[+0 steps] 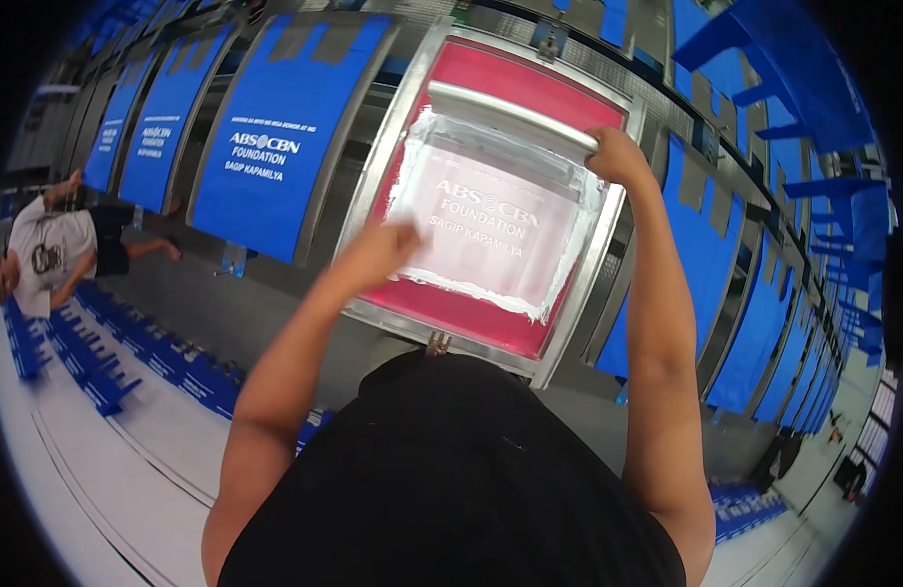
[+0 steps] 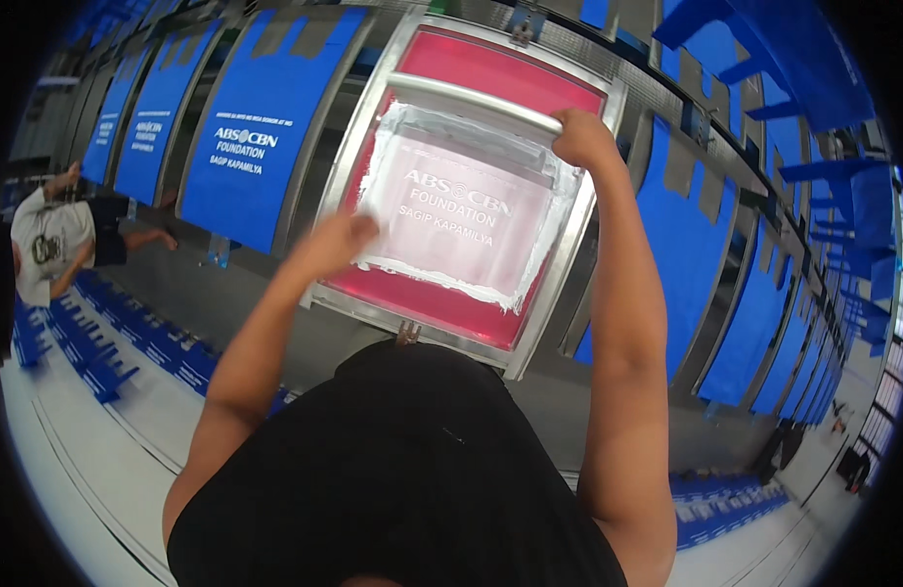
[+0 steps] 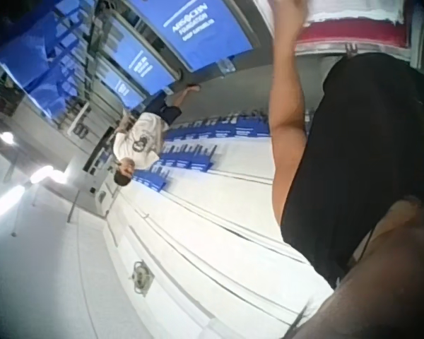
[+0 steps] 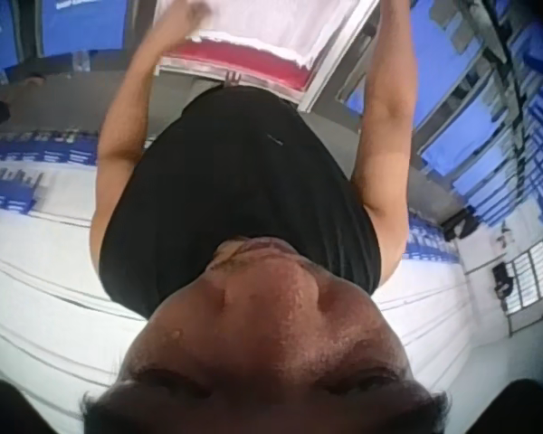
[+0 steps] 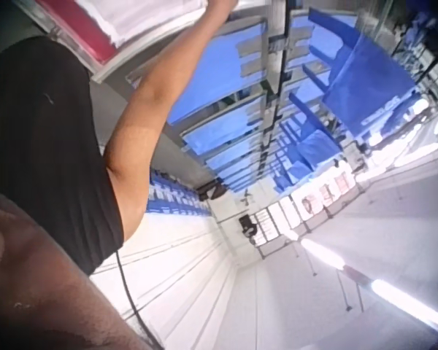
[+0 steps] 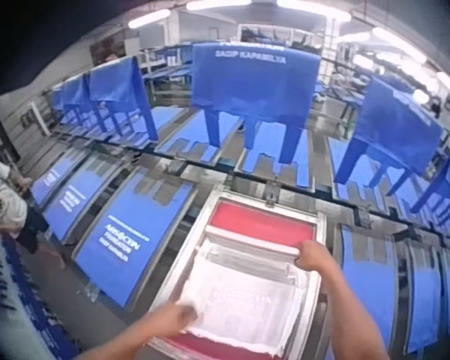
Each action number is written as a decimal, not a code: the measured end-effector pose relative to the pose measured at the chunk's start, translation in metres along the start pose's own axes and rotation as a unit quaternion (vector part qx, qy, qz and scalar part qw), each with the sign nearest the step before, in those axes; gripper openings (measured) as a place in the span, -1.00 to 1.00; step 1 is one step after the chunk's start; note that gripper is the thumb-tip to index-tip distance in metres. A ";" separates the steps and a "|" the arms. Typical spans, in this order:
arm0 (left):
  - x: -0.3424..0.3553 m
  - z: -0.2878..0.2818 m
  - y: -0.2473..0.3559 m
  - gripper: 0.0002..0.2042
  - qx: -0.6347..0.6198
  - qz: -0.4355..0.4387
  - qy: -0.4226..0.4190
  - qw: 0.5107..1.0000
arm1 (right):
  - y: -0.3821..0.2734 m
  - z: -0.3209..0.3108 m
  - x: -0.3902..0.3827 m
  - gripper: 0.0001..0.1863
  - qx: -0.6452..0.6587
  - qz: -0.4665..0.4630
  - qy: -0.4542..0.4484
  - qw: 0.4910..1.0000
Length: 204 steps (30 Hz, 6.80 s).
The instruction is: The person uses a squeegee to spread white ink evenly across a screen printing frame. They repeatedly pull the squeegee across the mesh to ensure full coverage of the design area. The person works on a single frame throughout the clip, maintaining a consistent layer of ink.
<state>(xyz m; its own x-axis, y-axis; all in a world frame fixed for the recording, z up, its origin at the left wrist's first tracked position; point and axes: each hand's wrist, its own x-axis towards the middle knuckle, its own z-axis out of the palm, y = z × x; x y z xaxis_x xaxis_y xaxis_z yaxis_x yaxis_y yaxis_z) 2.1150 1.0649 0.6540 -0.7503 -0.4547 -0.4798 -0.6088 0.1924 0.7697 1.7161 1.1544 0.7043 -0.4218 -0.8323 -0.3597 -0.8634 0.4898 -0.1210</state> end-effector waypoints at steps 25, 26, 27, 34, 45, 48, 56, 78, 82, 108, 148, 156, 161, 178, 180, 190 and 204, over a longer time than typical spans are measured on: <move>-0.118 0.145 -0.066 -0.63 -0.290 -0.065 -0.218 0.930 | -0.184 0.106 -0.251 -0.67 0.033 -0.078 0.128 0.988; -0.115 0.148 -0.067 -0.62 -0.269 -0.080 -0.215 0.935 | -0.183 0.110 -0.254 -0.66 0.037 -0.080 0.131 0.987; -0.113 0.150 -0.068 -0.62 -0.245 -0.076 -0.208 0.944 | -0.179 0.110 -0.252 -0.66 0.042 -0.082 0.142 0.986; -0.102 0.170 -0.079 -0.58 -0.163 -0.109 -0.160 0.967 | -0.128 0.062 -0.215 -0.65 0.075 -0.071 0.178 0.979; -0.104 0.174 -0.086 -0.60 -0.261 -0.125 -0.190 0.938 | -0.103 0.044 -0.136 -0.58 0.035 -0.044 0.174 0.983; -0.098 0.183 -0.101 -0.61 -0.276 -0.083 -0.207 0.935 | -0.114 0.043 -0.123 -0.59 0.030 -0.021 0.179 0.983; -0.090 0.172 -0.108 -0.51 -0.244 0.007 -0.248 0.938 | -0.112 0.042 -0.101 -0.62 0.008 0.000 0.178 0.984; 0.072 0.009 -0.008 -0.53 0.349 0.266 0.119 0.890 | -0.066 0.129 -0.147 -0.67 -0.075 0.003 0.113 0.991; -0.035 0.017 -0.017 -0.57 0.282 0.221 0.115 0.927 | -0.099 0.116 -0.239 -0.63 0.037 -0.017 0.133 0.990; 0.042 -0.019 0.002 -0.62 0.311 0.161 0.044 0.936 | -0.071 0.075 -0.172 -0.55 0.010 0.013 -0.012 1.000; 0.104 -0.073 0.079 -0.51 0.248 0.300 0.358 0.849 | -0.018 -0.029 -0.025 -0.39 0.022 0.042 -0.051 0.998; -0.091 0.121 -0.065 -0.46 -0.132 -0.142 -0.272 0.943 | -0.008 0.009 0.008 -0.44 0.045 -0.008 -0.032 0.998; -0.104 0.171 -0.096 -0.57 -0.348 -0.106 -0.252 0.897 | -0.040 0.011 0.012 -0.47 0.017 -0.058 0.002 0.998; -0.114 0.146 -0.063 -0.62 -0.286 -0.116 -0.253 0.917 | -0.189 0.119 -0.263 -0.57 0.014 -0.036 0.084 0.996; -0.110 0.154 -0.067 -0.60 -0.242 -0.100 -0.209 0.942 | -0.191 0.124 -0.270 -0.54 0.025 -0.034 0.088 0.995; -0.107 0.165 -0.067 -0.46 0.035 -0.082 -0.147 0.985 | -0.057 0.110 -0.251 -0.55 0.197 0.013 0.108 0.974; -0.016 0.010 -0.118 -0.47 -0.148 -0.031 0.253 0.956 | -0.008 0.144 -0.189 -0.59 0.529 0.181 0.052 0.827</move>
<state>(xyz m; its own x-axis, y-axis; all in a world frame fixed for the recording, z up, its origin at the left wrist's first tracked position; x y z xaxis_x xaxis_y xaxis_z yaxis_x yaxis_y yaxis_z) 2.1962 1.0582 0.5659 -0.4492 -0.8334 -0.3220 -0.4926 -0.0697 0.8675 1.8427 1.3449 0.6400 -0.6689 -0.5721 -0.4746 0.0279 0.6187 -0.7851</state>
